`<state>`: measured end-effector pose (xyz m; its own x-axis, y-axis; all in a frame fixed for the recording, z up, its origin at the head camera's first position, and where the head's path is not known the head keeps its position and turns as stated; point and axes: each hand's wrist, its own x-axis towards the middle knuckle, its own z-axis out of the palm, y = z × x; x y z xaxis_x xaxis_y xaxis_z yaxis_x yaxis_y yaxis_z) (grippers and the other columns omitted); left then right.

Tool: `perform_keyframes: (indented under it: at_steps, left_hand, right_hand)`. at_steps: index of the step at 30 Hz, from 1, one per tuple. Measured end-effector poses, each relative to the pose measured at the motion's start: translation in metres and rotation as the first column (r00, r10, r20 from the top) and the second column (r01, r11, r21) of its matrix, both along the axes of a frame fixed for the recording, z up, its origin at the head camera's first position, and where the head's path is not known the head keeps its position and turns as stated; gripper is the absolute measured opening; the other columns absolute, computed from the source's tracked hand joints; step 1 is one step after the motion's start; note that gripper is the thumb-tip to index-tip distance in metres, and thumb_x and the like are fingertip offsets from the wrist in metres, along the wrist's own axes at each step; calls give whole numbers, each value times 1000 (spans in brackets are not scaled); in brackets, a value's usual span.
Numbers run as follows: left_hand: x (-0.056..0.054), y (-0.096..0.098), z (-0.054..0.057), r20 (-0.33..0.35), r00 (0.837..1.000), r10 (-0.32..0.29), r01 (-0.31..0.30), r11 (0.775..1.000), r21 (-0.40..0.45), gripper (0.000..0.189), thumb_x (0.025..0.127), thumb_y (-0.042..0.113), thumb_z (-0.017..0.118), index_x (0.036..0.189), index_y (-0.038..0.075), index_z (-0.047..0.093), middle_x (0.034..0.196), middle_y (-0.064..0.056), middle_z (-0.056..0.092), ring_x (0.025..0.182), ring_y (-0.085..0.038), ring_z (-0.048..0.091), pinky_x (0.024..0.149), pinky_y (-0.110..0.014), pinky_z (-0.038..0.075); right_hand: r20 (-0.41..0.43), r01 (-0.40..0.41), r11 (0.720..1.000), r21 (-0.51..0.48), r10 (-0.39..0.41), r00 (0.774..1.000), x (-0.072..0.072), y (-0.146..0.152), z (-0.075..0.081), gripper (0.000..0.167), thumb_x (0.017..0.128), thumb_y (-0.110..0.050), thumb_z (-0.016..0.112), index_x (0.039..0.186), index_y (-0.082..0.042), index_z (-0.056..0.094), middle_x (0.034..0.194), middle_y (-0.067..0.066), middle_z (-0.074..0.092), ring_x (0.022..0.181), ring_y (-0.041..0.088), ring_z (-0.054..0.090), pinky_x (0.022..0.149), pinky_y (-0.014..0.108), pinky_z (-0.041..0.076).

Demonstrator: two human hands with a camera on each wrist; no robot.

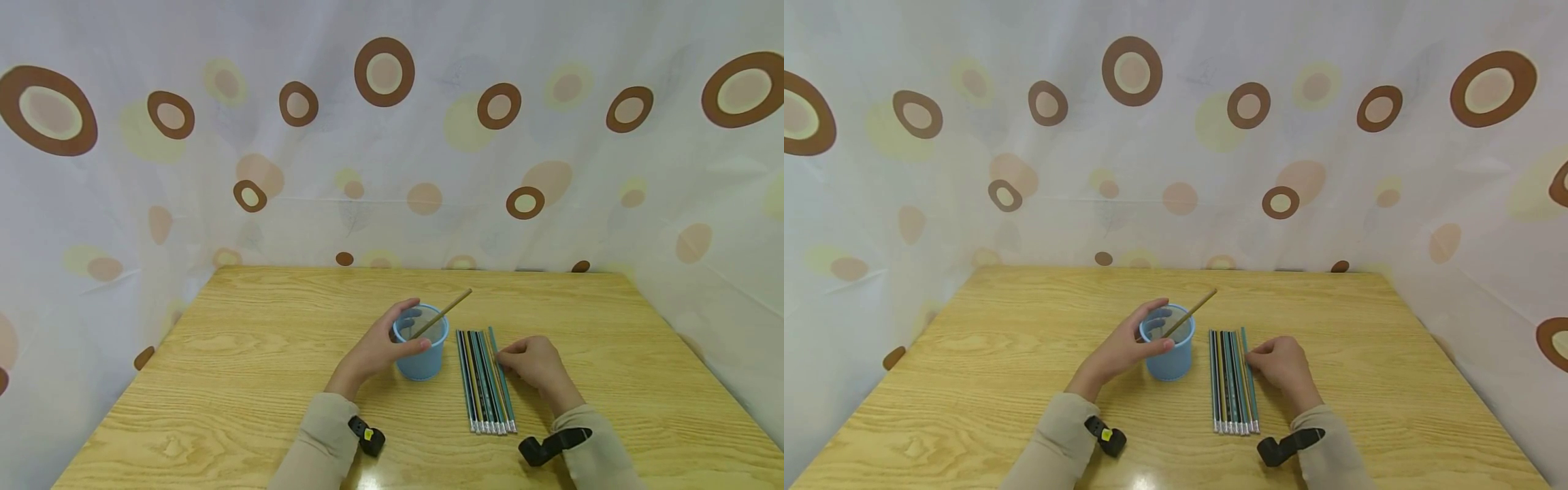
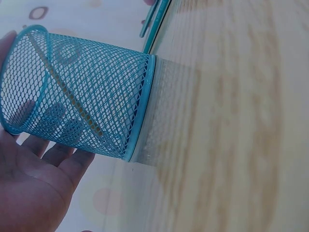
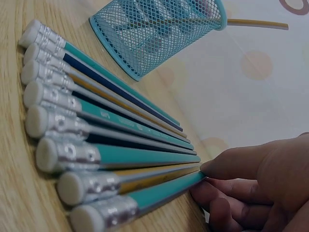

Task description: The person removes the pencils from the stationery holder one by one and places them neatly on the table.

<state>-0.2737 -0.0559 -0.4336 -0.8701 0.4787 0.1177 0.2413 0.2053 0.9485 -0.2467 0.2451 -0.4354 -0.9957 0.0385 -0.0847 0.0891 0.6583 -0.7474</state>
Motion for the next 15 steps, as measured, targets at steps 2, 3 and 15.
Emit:
perform_keyframes:
  at_steps: [2,3,15]
  left_hand:
    - [0,0,0,2,1000,-1,1,1000,2,71,88,43,73,147,47,34,148,3,40,134,-27,41,102,-57,37]
    - [0,0,0,3,1000,-1,1,1000,2,71,88,43,73,147,47,34,148,3,40,134,-27,41,102,-57,37]
    - [0,0,0,6,1000,-6,6,1000,6,71,89,42,73,148,46,35,148,2,40,135,-31,41,101,-58,37]
  right_hand:
    - [-4,-1,1000,13,1,1000,0,0,-1,20,89,-18,72,90,2,77,87,7,69,88,26,60,75,42,50]
    - [-5,-1,1000,17,1,1000,0,0,-1,20,89,-18,73,90,2,77,86,7,69,87,26,60,75,43,50]
    - [-4,1,1000,17,-1,1000,-1,0,-4,20,89,-18,73,90,2,77,80,5,69,83,24,62,78,46,50]
